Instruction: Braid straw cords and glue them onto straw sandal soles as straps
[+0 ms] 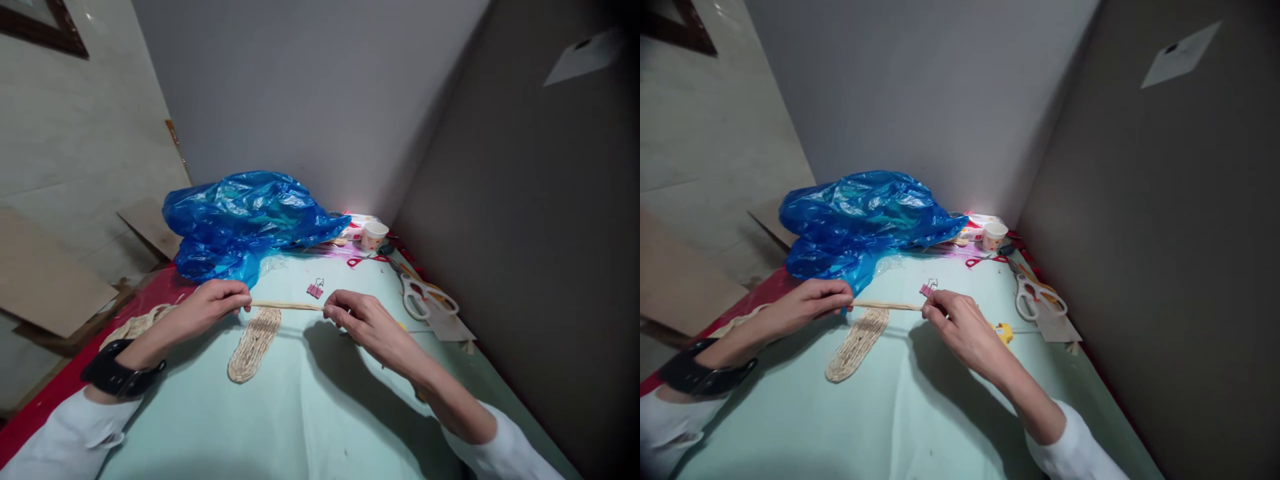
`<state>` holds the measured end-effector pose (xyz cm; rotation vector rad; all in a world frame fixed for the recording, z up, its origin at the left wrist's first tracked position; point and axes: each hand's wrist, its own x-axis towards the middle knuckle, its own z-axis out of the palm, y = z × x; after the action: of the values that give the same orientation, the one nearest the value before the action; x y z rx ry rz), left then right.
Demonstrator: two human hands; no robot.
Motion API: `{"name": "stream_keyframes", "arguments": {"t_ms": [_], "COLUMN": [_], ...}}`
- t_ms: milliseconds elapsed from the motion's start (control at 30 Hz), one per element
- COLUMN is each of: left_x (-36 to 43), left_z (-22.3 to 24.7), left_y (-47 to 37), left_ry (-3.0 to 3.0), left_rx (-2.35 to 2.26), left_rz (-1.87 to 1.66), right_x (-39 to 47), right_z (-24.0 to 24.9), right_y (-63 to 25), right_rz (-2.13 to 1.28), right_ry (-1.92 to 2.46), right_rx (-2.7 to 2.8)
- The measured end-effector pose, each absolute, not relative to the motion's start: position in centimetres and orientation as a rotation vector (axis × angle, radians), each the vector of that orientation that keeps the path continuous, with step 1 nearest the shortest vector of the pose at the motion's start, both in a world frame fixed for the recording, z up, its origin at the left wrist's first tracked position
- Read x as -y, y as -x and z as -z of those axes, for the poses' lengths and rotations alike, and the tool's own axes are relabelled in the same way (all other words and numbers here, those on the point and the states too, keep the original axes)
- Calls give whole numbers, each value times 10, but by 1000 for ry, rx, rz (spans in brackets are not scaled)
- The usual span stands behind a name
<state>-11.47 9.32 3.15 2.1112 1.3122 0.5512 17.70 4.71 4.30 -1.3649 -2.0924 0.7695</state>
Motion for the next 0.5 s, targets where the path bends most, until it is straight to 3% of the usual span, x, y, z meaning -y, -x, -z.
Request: {"name": "stream_keyframes", "arguments": {"t_ms": [200,300,500], "left_x": [-87,-74,-67], "left_z": [-48,-61,-73], "left_y": [68,25,-18], "left_ry": [-2380,-2428,-2200], "left_rx": [-1390,-1192,-1145], "left_rz": [-679,-533,-692], "right_x": [-45,-42,-45], "right_z": [-35,-36,-40], "right_y": [-168,-169,-189], "right_rz": [-645,-673,-875], "right_ry": [1293,1237,1110], "right_rx": [2037,1985,1665]}}
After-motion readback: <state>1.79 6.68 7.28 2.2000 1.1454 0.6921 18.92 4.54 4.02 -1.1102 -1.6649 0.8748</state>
